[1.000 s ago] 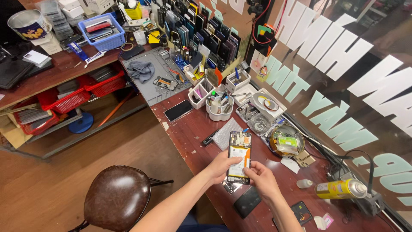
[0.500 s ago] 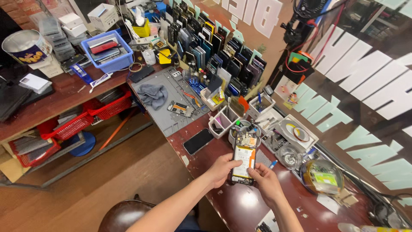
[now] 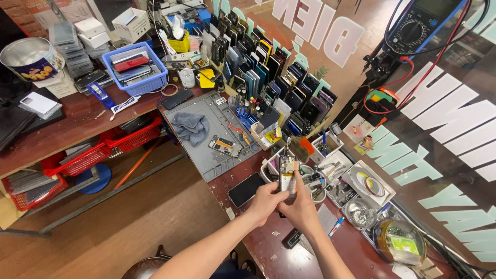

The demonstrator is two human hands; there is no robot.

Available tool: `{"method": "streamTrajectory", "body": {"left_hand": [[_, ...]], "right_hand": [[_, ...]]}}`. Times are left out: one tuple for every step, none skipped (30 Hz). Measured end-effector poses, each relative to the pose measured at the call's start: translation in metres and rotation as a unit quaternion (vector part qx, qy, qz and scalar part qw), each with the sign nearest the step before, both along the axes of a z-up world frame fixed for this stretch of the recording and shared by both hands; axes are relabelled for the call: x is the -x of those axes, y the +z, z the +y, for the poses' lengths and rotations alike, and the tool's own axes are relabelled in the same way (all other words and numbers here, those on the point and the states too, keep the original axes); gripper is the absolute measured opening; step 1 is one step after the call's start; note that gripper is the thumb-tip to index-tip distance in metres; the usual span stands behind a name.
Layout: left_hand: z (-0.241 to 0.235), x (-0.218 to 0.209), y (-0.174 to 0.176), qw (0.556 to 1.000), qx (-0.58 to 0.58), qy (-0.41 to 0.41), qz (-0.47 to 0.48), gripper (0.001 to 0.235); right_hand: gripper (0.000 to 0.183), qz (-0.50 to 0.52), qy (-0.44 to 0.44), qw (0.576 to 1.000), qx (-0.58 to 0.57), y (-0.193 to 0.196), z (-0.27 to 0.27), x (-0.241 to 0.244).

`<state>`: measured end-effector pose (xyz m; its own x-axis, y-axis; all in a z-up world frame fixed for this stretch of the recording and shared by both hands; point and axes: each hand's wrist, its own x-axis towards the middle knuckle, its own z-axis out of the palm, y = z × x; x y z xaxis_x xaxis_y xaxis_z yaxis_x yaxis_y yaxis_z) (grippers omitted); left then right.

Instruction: The person disassembles a smartphone, removes the battery, and cleans the internal components with a brush and spray. They then reassemble the phone and place it in a container.

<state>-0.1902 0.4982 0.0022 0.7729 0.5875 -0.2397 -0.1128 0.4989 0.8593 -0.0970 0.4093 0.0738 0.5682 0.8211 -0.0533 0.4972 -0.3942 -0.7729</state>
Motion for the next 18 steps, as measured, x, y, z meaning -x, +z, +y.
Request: {"method": "streamTrajectory", "body": {"left_hand": [[0.004, 0.0, 0.002, 1.0, 0.001, 0.003, 0.0, 0.024], [0.009, 0.001, 0.003, 1.0, -0.004, 0.0, 0.01, 0.023], [0.013, 0.004, 0.004, 1.0, -0.009, 0.0, 0.019, 0.022], [0.019, 0.006, 0.004, 1.0, -0.013, 0.0, 0.028, 0.021], [0.025, 0.008, 0.005, 0.999, -0.027, 0.001, 0.025, 0.021], [0.032, 0.01, 0.005, 0.999, -0.04, 0.003, 0.022, 0.021], [0.037, 0.012, 0.004, 0.998, -0.053, 0.001, 0.02, 0.021], [0.044, 0.014, 0.003, 0.999, -0.039, -0.003, 0.012, 0.024], [0.053, 0.015, 0.003, 1.0, -0.025, -0.008, 0.002, 0.028], [0.061, 0.015, 0.004, 1.0, -0.011, -0.014, -0.008, 0.032], [0.07, 0.015, 0.004, 1.0, 0.008, -0.015, -0.022, 0.036], [0.079, 0.016, 0.005, 0.999, 0.026, -0.016, -0.036, 0.04], [0.092, 0.015, 0.006, 0.998, 0.045, -0.018, -0.05, 0.044], [0.107, 0.015, 0.007, 0.998, 0.057, -0.027, -0.031, 0.045], [0.121, 0.016, 0.006, 0.997, 0.07, -0.037, -0.012, 0.045], [0.135, 0.017, 0.004, 0.995, 0.083, -0.046, 0.006, 0.046], [0.152, 0.016, 0.001, 0.995, 0.088, -0.049, -0.009, 0.046], [0.172, 0.015, -0.004, 0.994, 0.093, -0.051, -0.024, 0.047]], "right_hand": [[0.116, -0.002, -0.002, 1.0, 0.022, 0.0, 0.005, -0.001], [0.113, 0.002, -0.007, 1.0, 0.011, -0.002, 0.01, 0.0], [0.11, 0.005, -0.008, 1.0, 0.0, -0.005, 0.017, 0.003], [0.108, 0.008, -0.01, 1.0, -0.01, -0.007, 0.024, 0.004], [0.106, -0.013, 0.005, 0.999, -0.049, -0.009, 0.031, 0.005], [0.105, -0.033, 0.019, 0.995, -0.089, -0.011, 0.041, 0.005], [0.104, -0.053, 0.031, 0.99, -0.127, -0.013, 0.048, 0.005], [0.102, 0.009, 0.002, 0.997, -0.08, -0.014, 0.055, 0.007], [0.1, 0.07, -0.028, 0.997, -0.032, -0.015, 0.063, 0.008], [0.098, 0.129, -0.058, 0.99, 0.016, -0.014, 0.072, 0.009], [0.097, 0.133, -0.057, 0.989, 0.004, -0.014, 0.079, 0.009], [0.097, 0.136, -0.057, 0.989, -0.008, -0.014, 0.087, 0.009], [0.096, 0.139, -0.057, 0.988, -0.02, -0.013, 0.097, 0.009], [0.095, 0.207, -0.045, 0.976, -0.055, -0.013, 0.109, 0.007], [0.094, 0.272, -0.034, 0.957, -0.089, -0.013, 0.119, 0.006], [0.094, 0.336, -0.022, 0.933, -0.123, -0.015, 0.13, 0.005], [0.094, 0.357, -0.036, 0.925, -0.121, -0.017, 0.144, 0.002], [0.095, 0.379, -0.05, 0.917, -0.118, -0.02, 0.159, 0.0]]}}
